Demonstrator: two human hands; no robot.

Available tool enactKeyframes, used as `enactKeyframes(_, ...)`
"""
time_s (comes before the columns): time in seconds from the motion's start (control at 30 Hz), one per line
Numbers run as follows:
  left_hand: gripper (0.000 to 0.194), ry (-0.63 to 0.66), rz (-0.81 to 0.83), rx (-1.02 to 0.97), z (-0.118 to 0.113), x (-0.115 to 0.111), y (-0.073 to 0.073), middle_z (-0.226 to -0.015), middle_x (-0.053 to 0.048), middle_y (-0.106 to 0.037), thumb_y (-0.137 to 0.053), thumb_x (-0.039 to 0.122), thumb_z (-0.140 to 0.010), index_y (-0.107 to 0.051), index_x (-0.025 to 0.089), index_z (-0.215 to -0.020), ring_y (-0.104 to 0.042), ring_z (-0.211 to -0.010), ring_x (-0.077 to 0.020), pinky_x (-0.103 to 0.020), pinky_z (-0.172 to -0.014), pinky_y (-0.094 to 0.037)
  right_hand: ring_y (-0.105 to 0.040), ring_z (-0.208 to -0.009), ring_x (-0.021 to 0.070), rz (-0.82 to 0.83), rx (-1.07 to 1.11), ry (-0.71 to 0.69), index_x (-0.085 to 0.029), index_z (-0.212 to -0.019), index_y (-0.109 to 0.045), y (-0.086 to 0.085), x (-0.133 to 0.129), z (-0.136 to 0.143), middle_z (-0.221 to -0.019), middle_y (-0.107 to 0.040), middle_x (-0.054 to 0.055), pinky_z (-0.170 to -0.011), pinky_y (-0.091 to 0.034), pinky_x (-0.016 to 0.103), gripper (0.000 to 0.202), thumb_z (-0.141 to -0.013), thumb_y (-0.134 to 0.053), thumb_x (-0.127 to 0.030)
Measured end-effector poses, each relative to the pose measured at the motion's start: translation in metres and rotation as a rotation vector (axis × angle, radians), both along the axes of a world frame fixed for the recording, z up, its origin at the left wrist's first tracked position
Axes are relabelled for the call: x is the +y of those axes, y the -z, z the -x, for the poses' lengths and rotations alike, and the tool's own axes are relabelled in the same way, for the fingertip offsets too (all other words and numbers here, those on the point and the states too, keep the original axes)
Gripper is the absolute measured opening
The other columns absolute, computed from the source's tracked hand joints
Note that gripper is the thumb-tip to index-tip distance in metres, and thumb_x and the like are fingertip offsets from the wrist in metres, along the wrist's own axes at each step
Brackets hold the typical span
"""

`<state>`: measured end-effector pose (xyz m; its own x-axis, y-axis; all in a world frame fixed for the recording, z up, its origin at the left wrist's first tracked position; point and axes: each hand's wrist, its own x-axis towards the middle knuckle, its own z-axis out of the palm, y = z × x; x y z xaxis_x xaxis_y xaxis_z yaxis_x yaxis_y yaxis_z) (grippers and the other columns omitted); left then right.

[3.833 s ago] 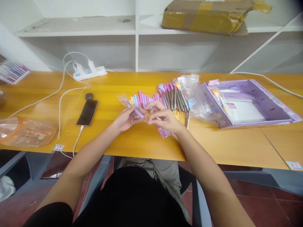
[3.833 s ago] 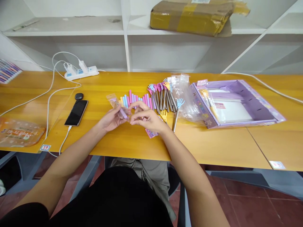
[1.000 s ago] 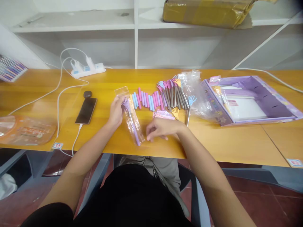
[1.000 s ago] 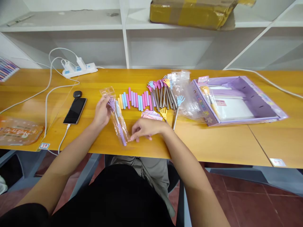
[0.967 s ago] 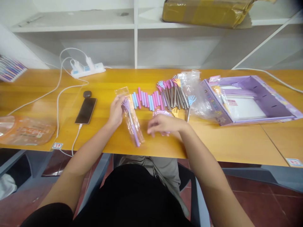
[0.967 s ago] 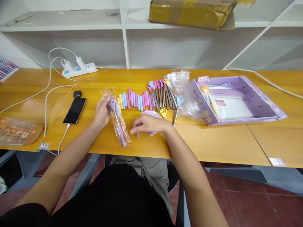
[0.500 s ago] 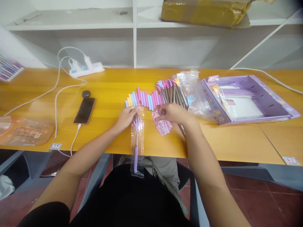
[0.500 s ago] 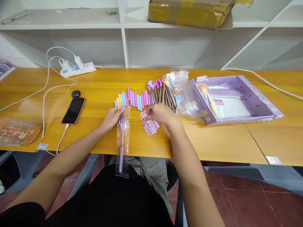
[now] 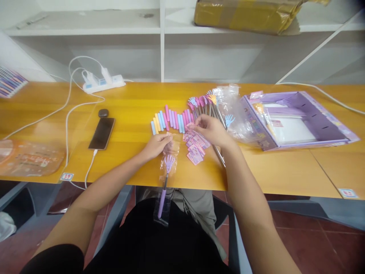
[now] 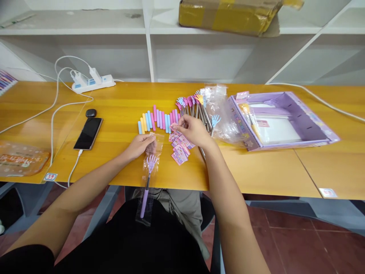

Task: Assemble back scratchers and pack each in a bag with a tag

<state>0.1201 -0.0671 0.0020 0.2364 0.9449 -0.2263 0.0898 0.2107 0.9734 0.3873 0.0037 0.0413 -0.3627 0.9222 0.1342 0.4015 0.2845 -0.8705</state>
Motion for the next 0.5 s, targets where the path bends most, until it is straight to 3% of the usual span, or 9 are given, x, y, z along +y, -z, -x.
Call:
enactKeyframes(0.1,0.047,0.021,0.035,-0.003,0.0,0.001,-0.001,-0.071,-0.01,-0.075,-0.069,0.056,-0.104,-0.069,0.015,-0.081,-0.073,-0.057,-0.0173,-0.023,-0.05,-0.05,-0.051,-0.072,0.0157,0.042,0.248,-0.1,-0.024,-0.094,-0.057,-0.004,-0.008,0.01,-0.083,-0.059,-0.001,-0.066,-0.04,0.031,0.044,-0.089,-0.087,-0.056)
enactKeyframes(0.2,0.041,0.035,0.034,-0.031,-0.001,0.001,-0.005,-0.075,-0.01,-0.078,-0.067,0.051,-0.105,-0.07,0.015,-0.085,-0.072,-0.055,-0.0165,-0.023,-0.048,-0.05,-0.054,-0.075,0.0146,0.1,0.297,-0.24,-0.024,-0.102,-0.057,-0.003,-0.017,0.023,-0.092,-0.063,0.0,-0.067,-0.045,0.031,0.045,-0.089,-0.089,-0.053)
enactKeyframes(0.37,0.046,0.03,0.04,-0.12,0.0,0.002,-0.004,-0.08,-0.013,-0.08,-0.066,0.058,-0.105,-0.072,0.015,-0.088,-0.071,-0.054,-0.0154,-0.025,-0.051,-0.05,-0.058,-0.075,0.0148,0.08,0.249,-0.231,-0.025,-0.108,-0.054,0.008,-0.023,0.038,-0.099,-0.067,0.002,-0.07,-0.05,0.032,0.047,-0.09,-0.088,-0.051)
enactKeyframes(0.5,0.055,0.123,0.082,-0.146,0.008,0.005,-0.008,-0.084,-0.016,-0.081,-0.069,0.069,-0.101,-0.072,0.015,-0.095,-0.073,-0.057,-0.0163,-0.025,-0.053,-0.051,-0.06,-0.08,0.0171,0.067,0.247,-0.22,-0.025,-0.108,-0.054,0.01,-0.021,0.036,-0.098,-0.065,0.003,-0.07,-0.051,0.033,0.046,-0.092,-0.085,-0.055)
